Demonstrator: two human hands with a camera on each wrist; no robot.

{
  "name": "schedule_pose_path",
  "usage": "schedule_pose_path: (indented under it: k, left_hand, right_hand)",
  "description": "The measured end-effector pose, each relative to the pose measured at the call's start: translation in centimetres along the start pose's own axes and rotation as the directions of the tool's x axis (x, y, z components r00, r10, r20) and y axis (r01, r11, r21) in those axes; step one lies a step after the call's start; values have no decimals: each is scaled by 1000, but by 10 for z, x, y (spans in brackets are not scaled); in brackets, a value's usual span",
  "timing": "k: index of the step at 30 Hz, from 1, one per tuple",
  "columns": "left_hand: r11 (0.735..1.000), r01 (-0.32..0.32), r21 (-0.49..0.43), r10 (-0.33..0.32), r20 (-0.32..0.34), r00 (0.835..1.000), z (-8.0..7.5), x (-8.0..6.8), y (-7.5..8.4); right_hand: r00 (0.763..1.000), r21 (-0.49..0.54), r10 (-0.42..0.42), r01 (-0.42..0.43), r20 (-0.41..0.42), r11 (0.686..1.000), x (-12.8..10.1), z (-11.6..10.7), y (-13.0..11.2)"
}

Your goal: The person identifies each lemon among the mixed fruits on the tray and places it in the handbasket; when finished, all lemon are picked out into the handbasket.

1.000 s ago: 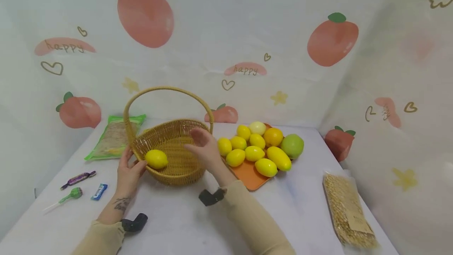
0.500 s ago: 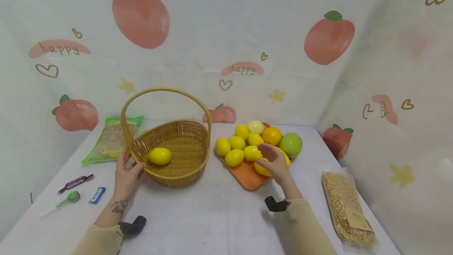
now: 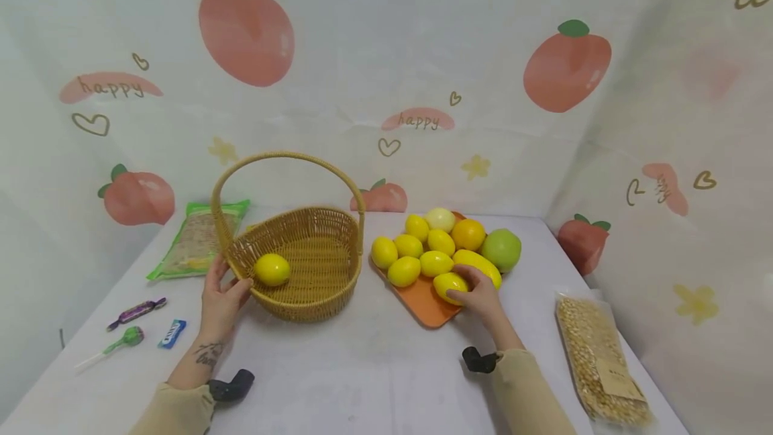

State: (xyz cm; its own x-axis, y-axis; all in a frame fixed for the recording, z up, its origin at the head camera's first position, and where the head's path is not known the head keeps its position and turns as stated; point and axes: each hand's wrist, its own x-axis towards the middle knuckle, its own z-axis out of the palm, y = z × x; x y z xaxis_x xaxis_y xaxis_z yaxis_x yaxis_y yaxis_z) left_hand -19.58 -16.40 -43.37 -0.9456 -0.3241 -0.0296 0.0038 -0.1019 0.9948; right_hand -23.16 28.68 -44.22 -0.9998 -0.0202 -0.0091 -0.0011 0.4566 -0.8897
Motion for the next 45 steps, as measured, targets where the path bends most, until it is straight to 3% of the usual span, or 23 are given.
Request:
schedule_pose_path:
  k: [5,9,16,22,28,36,40,45]
  left_hand:
    - [1000,4,5,-4,1,1000,1,0,-2]
    - [1000,0,6,0,5,1000,0,1,-3]
    - [1000,-5,0,5,26,1000,2,1,-2]
    - [999,-46,0,46,21,999,3,3,-1]
    - [999,-37,19,36,14,999,0,-1,-2]
    - [999,-40,17,40,-1,999,-2,-2,-3]
    - [999,-38,23,38,2,999,-2,-1,-4]
    - [999,-25,23,25,4,1000,-2,1,-5]
  right_hand:
    - [998,-78,60,-59,7,995,-1,8,2]
    - [997,-71,69,-70,-18,995,-4,10,1]
    - [994,68,97,-93,-58,993,-19,10,-11]
    - [1000,220,3,2,-23,975,-31,24,-39]
    - [984,294,-151,116,99,949,-40,57,-76]
    - [898,397,-330,201,290,896,-30,121,-138]
    - [883,426,-325,164,339,890,-14,156,-169]
    - [899,417,-254,90,357,904,21,193,-201]
